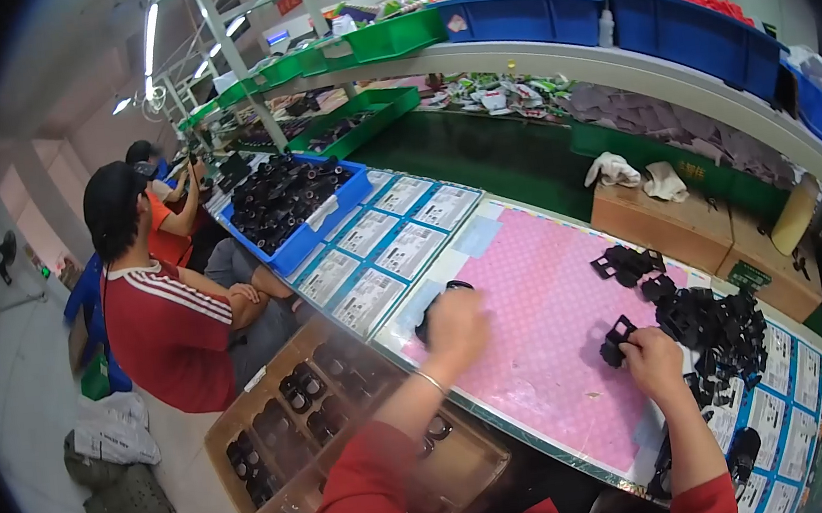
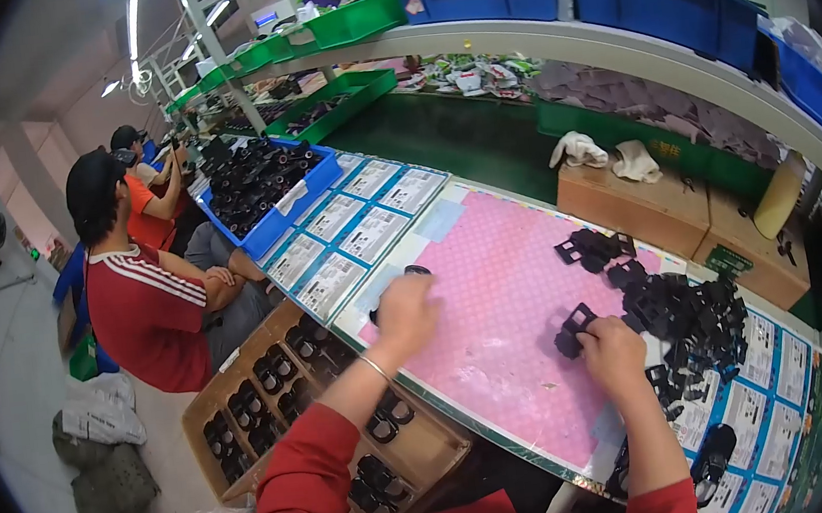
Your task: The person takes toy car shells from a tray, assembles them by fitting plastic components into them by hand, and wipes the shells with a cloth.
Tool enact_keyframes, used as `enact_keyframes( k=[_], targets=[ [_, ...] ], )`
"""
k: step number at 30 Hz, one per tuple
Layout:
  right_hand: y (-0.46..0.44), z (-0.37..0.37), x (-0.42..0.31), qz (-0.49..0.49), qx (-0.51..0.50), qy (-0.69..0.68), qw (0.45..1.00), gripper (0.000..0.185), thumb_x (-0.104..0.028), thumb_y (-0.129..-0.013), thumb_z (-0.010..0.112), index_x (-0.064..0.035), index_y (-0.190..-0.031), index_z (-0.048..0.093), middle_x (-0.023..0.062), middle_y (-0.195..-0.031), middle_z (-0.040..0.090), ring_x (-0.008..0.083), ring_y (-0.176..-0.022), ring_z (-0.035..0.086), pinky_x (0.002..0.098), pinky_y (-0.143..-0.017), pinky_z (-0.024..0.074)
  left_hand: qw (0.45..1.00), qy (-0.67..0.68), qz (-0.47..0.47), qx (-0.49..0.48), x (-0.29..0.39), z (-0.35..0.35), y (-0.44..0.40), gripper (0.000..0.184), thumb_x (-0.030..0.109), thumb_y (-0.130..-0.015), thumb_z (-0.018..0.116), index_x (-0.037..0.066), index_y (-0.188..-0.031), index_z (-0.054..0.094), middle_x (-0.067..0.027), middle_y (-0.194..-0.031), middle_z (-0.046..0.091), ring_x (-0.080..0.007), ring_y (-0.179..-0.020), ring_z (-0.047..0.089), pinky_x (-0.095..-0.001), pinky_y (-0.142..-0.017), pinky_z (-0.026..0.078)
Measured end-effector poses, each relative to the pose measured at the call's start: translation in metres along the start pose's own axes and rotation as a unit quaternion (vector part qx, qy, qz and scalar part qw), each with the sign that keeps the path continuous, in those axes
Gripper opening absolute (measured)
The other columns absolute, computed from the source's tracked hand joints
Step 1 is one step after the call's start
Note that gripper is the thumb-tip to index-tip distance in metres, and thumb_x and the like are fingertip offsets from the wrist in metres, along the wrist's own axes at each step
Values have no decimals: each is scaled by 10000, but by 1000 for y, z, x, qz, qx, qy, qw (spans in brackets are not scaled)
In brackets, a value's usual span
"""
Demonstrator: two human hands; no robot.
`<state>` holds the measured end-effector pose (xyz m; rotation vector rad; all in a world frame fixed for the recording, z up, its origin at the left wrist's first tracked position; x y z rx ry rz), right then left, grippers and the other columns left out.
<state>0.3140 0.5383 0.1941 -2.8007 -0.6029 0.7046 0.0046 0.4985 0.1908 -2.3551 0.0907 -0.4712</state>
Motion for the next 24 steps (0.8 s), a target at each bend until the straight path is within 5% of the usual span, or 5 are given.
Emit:
enact_keyframes(
  k=[6, 9, 12, 15, 24],
  targets=[
    [58, -49, 6, 28, 146, -216, 965, 103, -52, -783, 642, 20, -746, 580, 95, -662, 534, 201, -617, 511, 309, -574, 394, 905, 317, 198, -201, 183, 56, 66, 144, 155, -699, 616, 68, -814, 606, -102, -814, 579, -318, -859, 542, -427, -755, 426],
    [104, -62, 39, 99, 148, -309, 934, 115, -57, -796, 635, 10, -739, 561, 86, -640, 517, 198, -601, 496, 322, -552, 381, 844, 445, 215, -205, 251, 60, 93, 308, 186, -696, 667, 55, -967, 608, -175, -1099, 502, -369, -1061, 464, -440, -878, 404],
    [154, -97, 47, 306, 34, -302, 902, 390, -225, -880, 541, 4, -1190, 594, 216, -1177, 599, 268, -1078, 561, 383, -969, 400, 823, 430, 238, -284, 283, 56, 105, 363, 235, -733, 674, 58, -1046, 620, -245, -1371, 341, -417, -1329, 251, -552, -1023, 289],
    [184, -97, 61, 298, 194, -258, 898, 316, -184, -856, 542, 84, -1011, 606, 222, -1014, 616, 303, -915, 543, 410, -834, 433, 808, 357, 211, -419, 293, 59, 106, 350, 269, -752, 659, 60, -1033, 641, -252, -1401, 310, -423, -1353, 205, -571, -1043, 249],
    [223, -110, 43, 257, 171, -320, 895, 307, -178, -879, 539, 90, -1021, 583, 175, -997, 590, 272, -887, 522, 360, -779, 438, 881, 301, 156, -331, 312, 77, 117, 477, 186, -668, 665, -15, -1087, 556, -274, -1206, 402, -443, -1281, 275, -539, -957, 328]
  ],
)
Point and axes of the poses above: each hand's wrist, its own y-axis away from the middle knuckle, its own z-axis out of the palm, x = y × z, the point moved 3 cm from there along -y, towards the middle knuckle
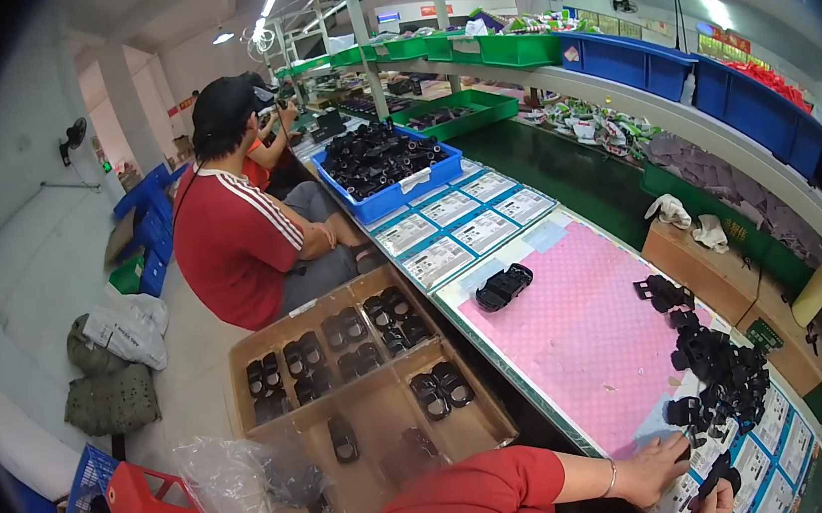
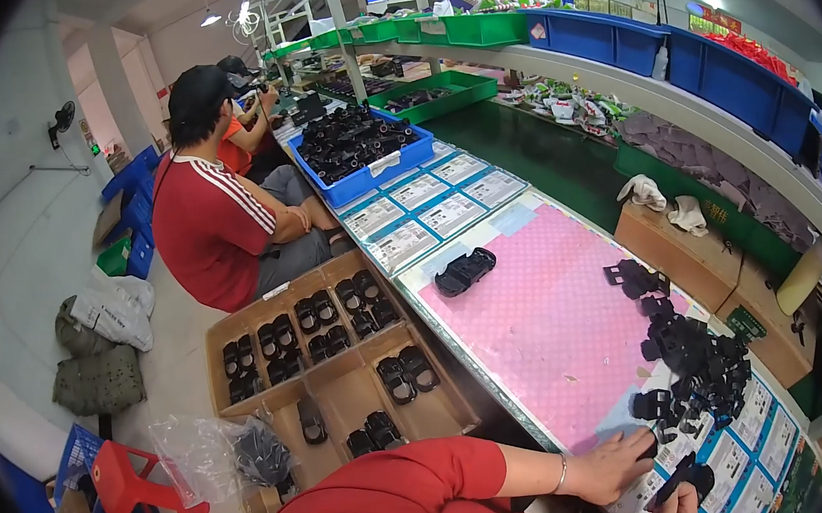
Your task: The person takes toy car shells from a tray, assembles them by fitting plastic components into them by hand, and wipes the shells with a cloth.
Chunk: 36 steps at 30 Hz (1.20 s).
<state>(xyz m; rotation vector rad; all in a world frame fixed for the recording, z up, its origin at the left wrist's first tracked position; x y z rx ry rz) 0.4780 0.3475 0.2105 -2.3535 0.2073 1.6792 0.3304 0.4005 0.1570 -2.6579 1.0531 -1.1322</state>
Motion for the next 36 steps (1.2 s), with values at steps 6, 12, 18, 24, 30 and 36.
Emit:
enact_keyframes(
  k=[6, 12, 18, 24, 30, 36],
  targets=[
    [15, -4, 9, -42, -72, -35, 996, 160, -149, -866, 579, -7, -792, 590, 23, -706, 535, 143, -652, 466, 290, -589, 374, 990, -122, -64, -25, -9, -18, 1, 672, 162, -603, 698, 27, -1215, 456, -230, -1063, 483, -388, -947, 513, -423, -805, 460],
    [27, 7, 14, -117, -79, 38, 989, 203, -175, -864, 590, 6, -781, 629, 134, -670, 583, 236, -617, 523, 370, -587, 411, 925, 299, -236, -18, -28, -54, 0, 628, 199, -681, 664, 1, -1236, 448, -178, -925, 586, -258, -824, 578, -344, -716, 463],
    [26, 42, 21, -204, -161, 403, 878, 280, -331, -835, 659, -70, -937, 652, 169, -874, 645, 285, -764, 632, 454, -690, 483, 649, 737, -173, 74, -48, -83, 23, 277, 201, -843, 543, 23, -1048, 599, -86, -918, 648, -123, -731, 621, -226, -555, 479],
    [5, 47, -2, -162, -76, 44, 983, 195, -146, -787, 687, 18, -733, 597, 140, -637, 537, 264, -589, 510, 364, -557, 390, 581, 764, -253, 123, -24, -102, 50, 378, 309, -909, 500, -9, -1107, 553, -158, -920, 637, -246, -744, 629, -391, -719, 523],
    [2, 42, -19, -172, -65, 48, 982, 100, -75, -757, 675, 9, -762, 621, 138, -664, 576, 287, -610, 572, 354, -571, 446, 604, 758, -223, 105, -13, -90, 60, 522, 417, -986, 302, -17, -1239, 447, -229, -1092, 586, -308, -873, 610, -438, -758, 527],
    [-3, 50, -20, -206, -49, 142, 967, 95, -83, -746, 681, -18, -740, 612, 125, -647, 564, 295, -596, 578, 371, -537, 454, 589, 771, -227, 90, -29, -73, 61, 624, 502, -964, 315, -29, -1258, 459, -254, -1135, 582, -349, -895, 637, -472, -753, 548]
  ],
)
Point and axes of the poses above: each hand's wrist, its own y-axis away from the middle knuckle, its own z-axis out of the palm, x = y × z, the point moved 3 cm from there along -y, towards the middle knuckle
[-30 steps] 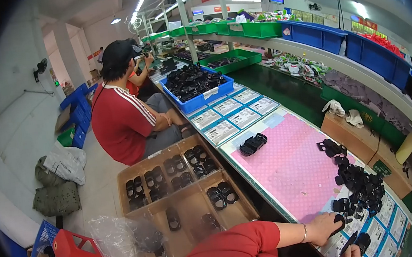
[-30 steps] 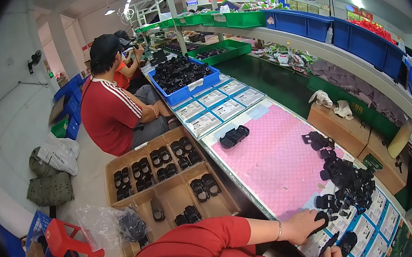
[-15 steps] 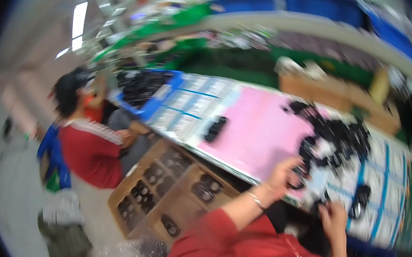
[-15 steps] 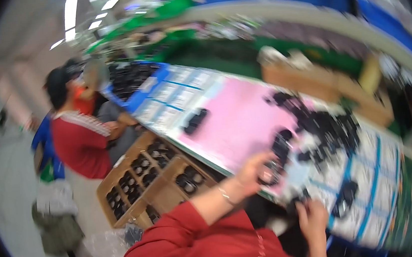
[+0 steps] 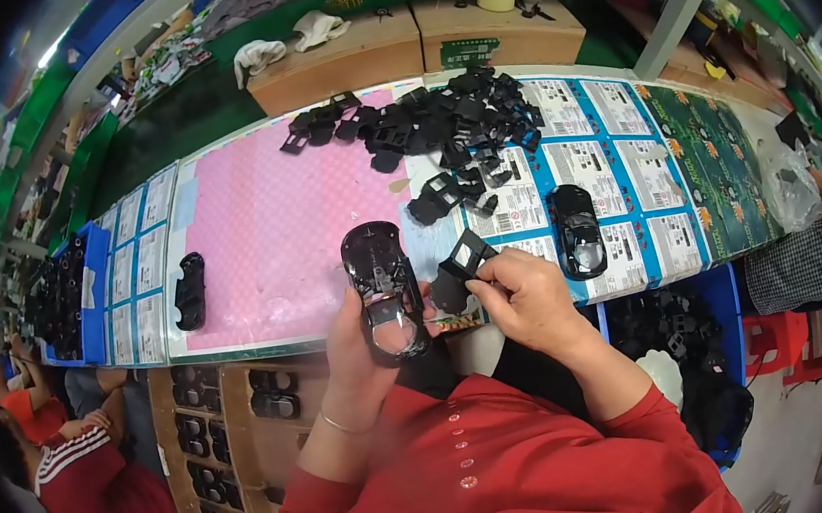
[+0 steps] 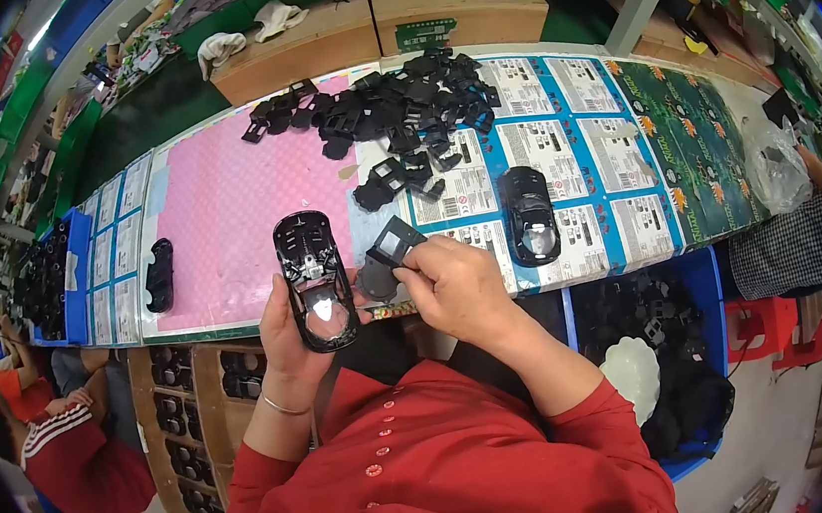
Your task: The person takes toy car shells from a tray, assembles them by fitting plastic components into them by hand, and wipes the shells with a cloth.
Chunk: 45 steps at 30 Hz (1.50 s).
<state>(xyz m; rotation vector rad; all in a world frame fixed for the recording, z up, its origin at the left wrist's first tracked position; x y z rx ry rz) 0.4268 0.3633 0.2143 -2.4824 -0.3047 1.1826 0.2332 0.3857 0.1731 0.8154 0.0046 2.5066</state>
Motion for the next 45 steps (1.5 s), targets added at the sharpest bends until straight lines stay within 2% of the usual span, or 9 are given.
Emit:
enact_keyframes(
  k=[6, 10, 14, 24, 35, 38, 40, 43, 45],
  targets=[
    [-9, 7, -11, -29, -14, 44, 999, 99, -91, -739, 687, -38, -721, 605, 110, -644, 563, 285, -589, 581, 370, -518, 453, 999, 50, -17, -12, -4, -8, -4, 570, 485, -974, 319, -4, -1228, 467, -176, -1077, 597, -297, -901, 614, -459, -751, 535],
    [-17, 20, -24, -100, -25, 31, 994, 95, -85, -731, 694, -45, -743, 609, 88, -634, 530, 268, -560, 556, 363, -495, 433, 995, 73, -2, 72, -6, -7, -8, 531, 461, -987, 317, 11, -1213, 487, -140, -1098, 592, -268, -962, 602, -427, -833, 510],
    [-20, 35, -34, -180, -55, 53, 981, 112, -92, -707, 710, -64, -753, 611, 71, -633, 501, 261, -547, 540, 361, -485, 426, 999, 29, 7, 15, -8, -8, -8, 528, 458, -988, 329, 23, -1244, 485, -113, -1134, 587, -227, -1022, 582, -388, -885, 481],
    [-13, 49, -39, -230, -101, 170, 953, 83, -134, -698, 578, -86, -760, 552, 50, -725, 512, 206, -657, 572, 341, -558, 443, 999, -6, 40, 5, -13, -24, -8, 509, 459, -972, 397, 38, -1246, 476, -81, -1113, 584, -176, -997, 577, -336, -868, 482],
    [-14, 39, -35, -260, -139, 182, 938, 68, -154, -714, 564, -102, -746, 535, 33, -753, 484, 189, -674, 546, 316, -591, 441, 999, -3, 32, 7, -16, -5, -6, 487, 436, -972, 418, 44, -1259, 448, -70, -1115, 566, -164, -973, 572, -322, -878, 475],
    [-13, 39, -34, -246, -153, 167, 943, 119, -117, -704, 576, -83, -817, 562, 45, -750, 495, 211, -675, 551, 338, -587, 444, 999, -5, 53, 12, -18, -7, -4, 411, 322, -966, 485, 47, -1268, 433, -71, -1113, 564, -162, -984, 567, -319, -876, 476],
    [-11, 40, -32, -232, -158, 142, 949, 203, -80, -693, 590, -62, -895, 596, 58, -746, 507, 232, -677, 555, 360, -581, 446, 992, -86, 80, 50, -16, -6, -2, 367, 131, -918, 553, 46, -1254, 431, -69, -1091, 570, -155, -969, 572, -308, -851, 486],
    [-9, 38, -30, -188, -110, 16, 976, 201, -45, -711, 602, -53, -911, 595, 84, -741, 529, 261, -648, 569, 371, -560, 454, 989, -107, 77, 73, -10, -2, 2, 380, -9, -859, 563, 39, -1218, 449, -64, -1057, 579, -144, -935, 580, -299, -819, 498],
    [-8, 37, -24, -101, -68, -87, 989, 201, -32, -706, 627, -51, -905, 603, 91, -734, 545, 277, -615, 574, 375, -533, 454, 986, -122, 83, 74, -8, -2, 2, 366, -3, -860, 567, 36, -1206, 455, -60, -1044, 583, -139, -918, 582, -294, -810, 500]
  ],
)
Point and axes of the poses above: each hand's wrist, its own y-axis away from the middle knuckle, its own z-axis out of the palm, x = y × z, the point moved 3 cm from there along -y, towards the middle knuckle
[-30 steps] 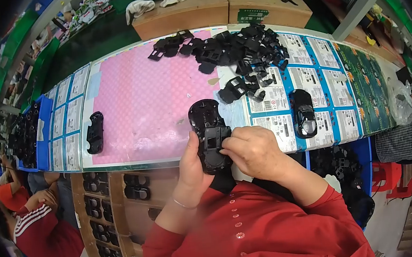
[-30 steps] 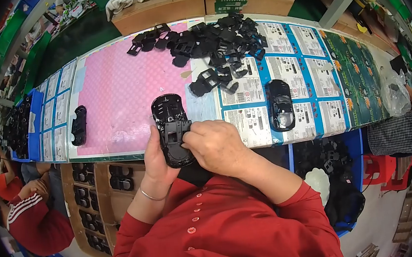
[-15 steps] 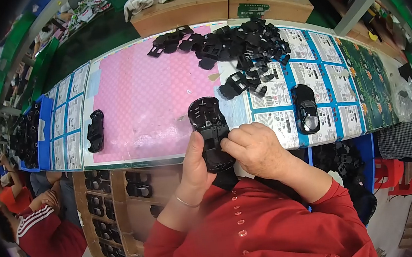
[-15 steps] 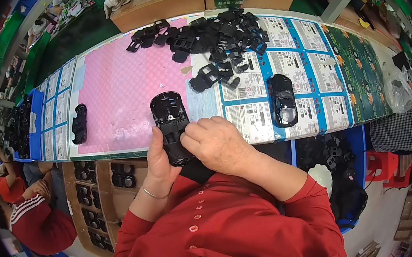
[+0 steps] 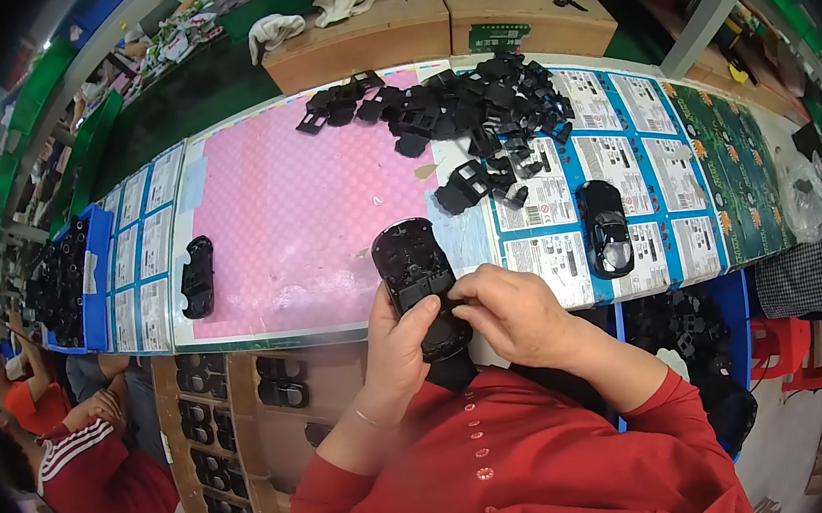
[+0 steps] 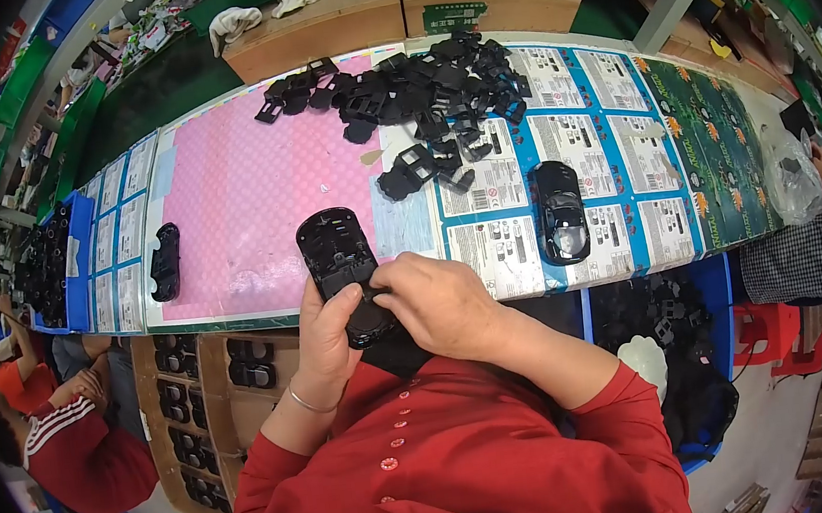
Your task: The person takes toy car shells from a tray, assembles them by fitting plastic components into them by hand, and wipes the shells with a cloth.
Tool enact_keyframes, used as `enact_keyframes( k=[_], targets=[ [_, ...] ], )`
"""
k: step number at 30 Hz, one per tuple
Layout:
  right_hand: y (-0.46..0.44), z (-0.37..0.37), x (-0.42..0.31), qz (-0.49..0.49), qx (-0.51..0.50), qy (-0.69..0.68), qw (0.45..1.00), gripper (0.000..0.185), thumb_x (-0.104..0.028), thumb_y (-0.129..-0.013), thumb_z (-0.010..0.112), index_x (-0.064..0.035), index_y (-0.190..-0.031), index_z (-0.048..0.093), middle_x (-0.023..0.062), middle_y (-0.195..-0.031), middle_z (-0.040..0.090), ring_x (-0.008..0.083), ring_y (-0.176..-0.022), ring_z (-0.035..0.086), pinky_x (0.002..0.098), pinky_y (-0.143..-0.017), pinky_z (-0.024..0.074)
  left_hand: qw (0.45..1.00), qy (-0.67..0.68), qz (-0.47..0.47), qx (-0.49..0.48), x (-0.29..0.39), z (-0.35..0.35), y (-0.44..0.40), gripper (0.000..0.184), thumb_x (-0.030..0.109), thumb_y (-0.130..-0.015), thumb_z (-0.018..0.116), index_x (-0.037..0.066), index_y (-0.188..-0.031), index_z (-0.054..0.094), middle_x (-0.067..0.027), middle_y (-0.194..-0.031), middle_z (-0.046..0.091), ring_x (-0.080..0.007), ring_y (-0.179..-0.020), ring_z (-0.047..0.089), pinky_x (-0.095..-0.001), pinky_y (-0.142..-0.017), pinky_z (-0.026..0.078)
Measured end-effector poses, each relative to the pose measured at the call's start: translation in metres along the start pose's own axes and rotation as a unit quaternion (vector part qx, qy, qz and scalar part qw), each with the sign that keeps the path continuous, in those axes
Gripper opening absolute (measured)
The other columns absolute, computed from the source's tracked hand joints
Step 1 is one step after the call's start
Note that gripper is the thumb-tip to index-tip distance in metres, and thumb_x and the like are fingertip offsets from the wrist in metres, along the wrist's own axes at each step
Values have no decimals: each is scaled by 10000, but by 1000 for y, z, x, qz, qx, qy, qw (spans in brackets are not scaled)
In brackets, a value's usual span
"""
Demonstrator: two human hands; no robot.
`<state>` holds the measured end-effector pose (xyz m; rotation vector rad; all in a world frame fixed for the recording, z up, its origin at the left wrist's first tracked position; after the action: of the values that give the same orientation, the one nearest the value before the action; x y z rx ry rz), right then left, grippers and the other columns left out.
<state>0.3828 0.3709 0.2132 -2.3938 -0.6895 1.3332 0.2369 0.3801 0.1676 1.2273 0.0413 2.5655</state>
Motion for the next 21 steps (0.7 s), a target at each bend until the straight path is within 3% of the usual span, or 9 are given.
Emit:
enact_keyframes(
  k=[6, 10, 13, 15, 16, 17, 19, 21],
  targets=[
    [0, 0, -5, -112, -39, 133, 984, 124, -73, -742, 651, -67, -846, 583, 86, -731, 527, 282, -632, 571, 375, -550, 469, 999, -43, 6, 7, -3, 0, 2, 337, 16, -865, 575, 19, -1183, 464, -60, -1030, 585, -125, -889, 583, -280, -791, 501],
    [-4, 1, -3, -114, -46, 108, 987, 125, -64, -744, 669, -58, -832, 581, 85, -743, 534, 278, -627, 565, 365, -538, 459, 998, -58, 2, -17, 3, 1, 0, 334, 21, -870, 572, 8, -1183, 459, -70, -1041, 583, -125, -902, 586, -282, -789, 505],
    [-3, 1, 0, -83, -21, 30, 996, 140, -64, -758, 673, -48, -847, 567, 63, -697, 503, 215, -586, 542, 328, -521, 438, 999, -31, -2, -27, 5, 5, 0, 352, 32, -869, 578, 3, -1193, 446, -76, -1053, 580, -129, -921, 587, -289, -799, 510],
    [1, -2, 9, 126, 5, -125, 984, 237, -11, -795, 647, -28, -1009, 548, 17, -693, 473, 105, -587, 495, 269, -520, 427, 997, -63, 8, -39, 5, 6, 1, 365, 32, -864, 577, 0, -1200, 437, -81, -1055, 579, -137, -921, 591, -296, -802, 513],
    [0, -2, 17, 144, -14, -139, 980, 335, -63, -848, 617, -2, -1136, 458, -9, -728, 429, 45, -605, 438, 230, -520, 430, 994, -97, 16, -51, 5, 7, 1, 379, 32, -859, 577, -3, -1206, 428, -86, -1057, 577, -144, -921, 595, -302, -804, 517],
    [-3, -3, 18, 145, -15, -138, 980, 335, -63, -848, 617, -2, -1136, 458, -9, -728, 429, 45, -605, 438, 230, -520, 430, 994, -96, 15, -51, 5, 7, 2, 379, 32, -859, 577, -3, -1206, 428, -86, -1057, 577, -144, -921, 595, -302, -804, 517],
    [-7, -2, 19, 272, -39, -238, 931, 357, -93, -870, 597, 9, -1169, 430, -9, -752, 426, 40, -593, 422, 209, -520, 443, 995, -76, -10, -58, 6, 10, 4, 404, 27, -848, 566, -11, -1219, 411, -99, -1059, 577, -165, -918, 607, -316, -805, 521],
    [-7, 0, 16, 287, -52, -267, 919, 365, -130, -890, 584, 15, -1182, 420, -16, -759, 420, 35, -603, 435, 196, -529, 453, 997, -54, -7, -61, 8, 12, 5, 409, 26, -845, 557, -12, -1224, 407, -105, -1059, 577, -174, -913, 612, -323, -801, 524]
  ],
)
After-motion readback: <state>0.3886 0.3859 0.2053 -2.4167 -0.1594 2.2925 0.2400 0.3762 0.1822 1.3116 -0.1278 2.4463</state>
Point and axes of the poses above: each hand's wrist, its own y-axis away from the middle knuckle, its own z-axis out of the palm, x = y × z, the point moved 3 cm from there along -y, towards the middle knuckle
